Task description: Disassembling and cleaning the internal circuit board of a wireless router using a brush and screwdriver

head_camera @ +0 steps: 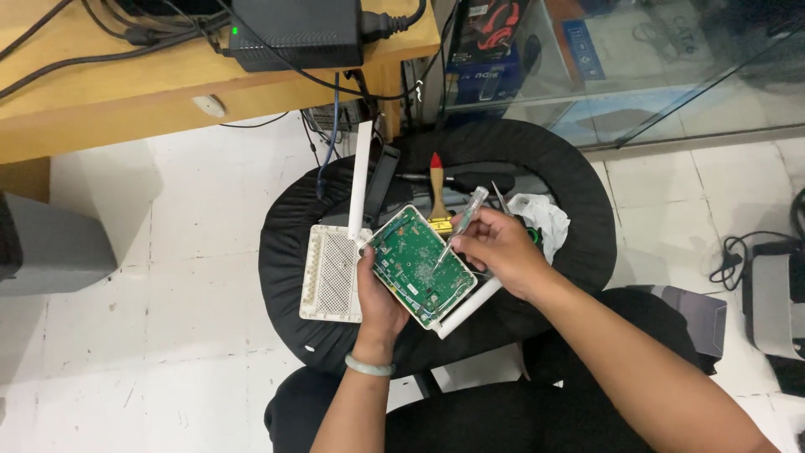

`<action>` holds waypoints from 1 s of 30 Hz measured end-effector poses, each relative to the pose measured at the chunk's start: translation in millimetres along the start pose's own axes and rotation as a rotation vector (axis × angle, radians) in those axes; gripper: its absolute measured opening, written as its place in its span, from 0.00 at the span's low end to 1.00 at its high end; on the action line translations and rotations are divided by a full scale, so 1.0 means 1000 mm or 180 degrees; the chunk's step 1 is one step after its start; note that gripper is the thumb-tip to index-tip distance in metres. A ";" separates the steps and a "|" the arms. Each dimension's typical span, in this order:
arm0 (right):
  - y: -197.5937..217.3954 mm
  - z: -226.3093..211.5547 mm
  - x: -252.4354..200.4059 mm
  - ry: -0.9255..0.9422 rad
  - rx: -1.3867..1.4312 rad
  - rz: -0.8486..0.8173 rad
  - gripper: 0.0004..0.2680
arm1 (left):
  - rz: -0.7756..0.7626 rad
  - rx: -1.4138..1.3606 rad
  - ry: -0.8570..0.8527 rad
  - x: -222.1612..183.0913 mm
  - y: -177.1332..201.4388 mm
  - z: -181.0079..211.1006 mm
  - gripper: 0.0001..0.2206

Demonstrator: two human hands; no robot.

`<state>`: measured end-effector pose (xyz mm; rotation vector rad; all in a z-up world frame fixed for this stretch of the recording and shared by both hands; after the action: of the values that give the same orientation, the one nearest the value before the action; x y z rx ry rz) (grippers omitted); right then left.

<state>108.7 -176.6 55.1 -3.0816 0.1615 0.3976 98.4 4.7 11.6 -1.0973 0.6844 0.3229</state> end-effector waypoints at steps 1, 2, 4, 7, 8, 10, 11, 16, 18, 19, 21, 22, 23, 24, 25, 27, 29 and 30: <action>0.000 -0.001 0.000 -0.0001 -0.0001 0.0001 0.13 | 0.0000 0.0000 0.0001 0.001 0.000 0.000 0.27; -0.001 -0.002 0.001 0.0002 0.0059 -0.0028 0.12 | -0.0021 0.0005 -0.0018 0.002 0.000 0.001 0.27; -0.002 -0.003 0.000 0.0004 0.0119 -0.0058 0.10 | -0.0041 0.0009 -0.0039 0.003 0.000 0.002 0.27; -0.002 -0.001 0.000 0.0015 0.0122 -0.0080 0.09 | -0.0049 -0.0006 -0.0050 0.003 0.001 0.002 0.27; -0.002 0.001 0.001 0.0031 0.0108 -0.0088 0.09 | -0.0038 -0.0021 -0.0048 0.003 0.001 0.002 0.27; 0.000 0.004 0.002 0.0050 0.0095 -0.0098 0.09 | -0.0027 -0.0036 -0.0049 0.003 0.003 0.002 0.27; 0.000 0.006 0.003 -0.0007 0.0090 -0.0126 0.10 | -0.0029 -0.0028 -0.0047 0.004 0.004 0.002 0.27; -0.003 0.012 0.002 -0.0191 0.0041 -0.0271 0.10 | -0.0035 -0.0039 -0.0025 0.002 0.002 0.001 0.28; -0.007 0.012 -0.002 -0.0318 0.0181 -0.0328 0.10 | -0.0037 -0.0012 0.0003 -0.001 -0.001 0.000 0.30; -0.005 0.012 0.000 -0.0316 0.0180 -0.0328 0.10 | -0.0039 -0.0013 0.0003 -0.004 -0.004 0.000 0.30; 0.000 0.013 0.003 -0.0347 0.0433 -0.0301 0.10 | -0.0074 0.0034 0.0046 -0.009 -0.008 -0.003 0.35; 0.001 0.012 0.004 -0.0348 0.0430 -0.0303 0.10 | -0.0073 0.0031 0.0046 -0.011 -0.011 -0.001 0.35; 0.003 0.010 0.005 -0.0339 0.0371 -0.0242 0.10 | -0.0044 0.0133 0.0084 -0.014 -0.013 0.000 0.37; 0.006 0.009 0.006 -0.0329 0.0311 -0.0181 0.10 | -0.0016 0.0234 0.0122 -0.016 -0.015 0.001 0.39; 0.007 0.011 0.007 -0.0330 0.0312 -0.0175 0.10 | -0.0016 0.0237 0.0126 -0.019 -0.018 0.001 0.39; 0.008 0.015 0.009 -0.0333 0.0226 -0.0167 0.09 | 0.0038 0.0253 0.0228 -0.025 -0.022 -0.003 0.41; 0.008 0.013 0.009 -0.0295 0.0175 -0.0168 0.10 | 0.0040 0.0294 0.0202 -0.023 -0.022 -0.002 0.41; 0.008 0.012 0.010 -0.0257 0.0122 -0.0170 0.10 | 0.0043 0.0334 0.0177 -0.022 -0.021 -0.001 0.41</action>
<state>114.2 -184.7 41.2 -3.0187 0.0835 0.5096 93.1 -3.7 41.0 -1.0051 0.7503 0.2660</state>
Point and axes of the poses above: each hand's wrist, its own x-axis towards the middle knuckle, its own y-axis out of the back of the hand, z = x × y, the point moved 9 cm from there along x, towards the middle knuckle, and after that the axes turned 9 degrees about -x, right-handed, at the moved point
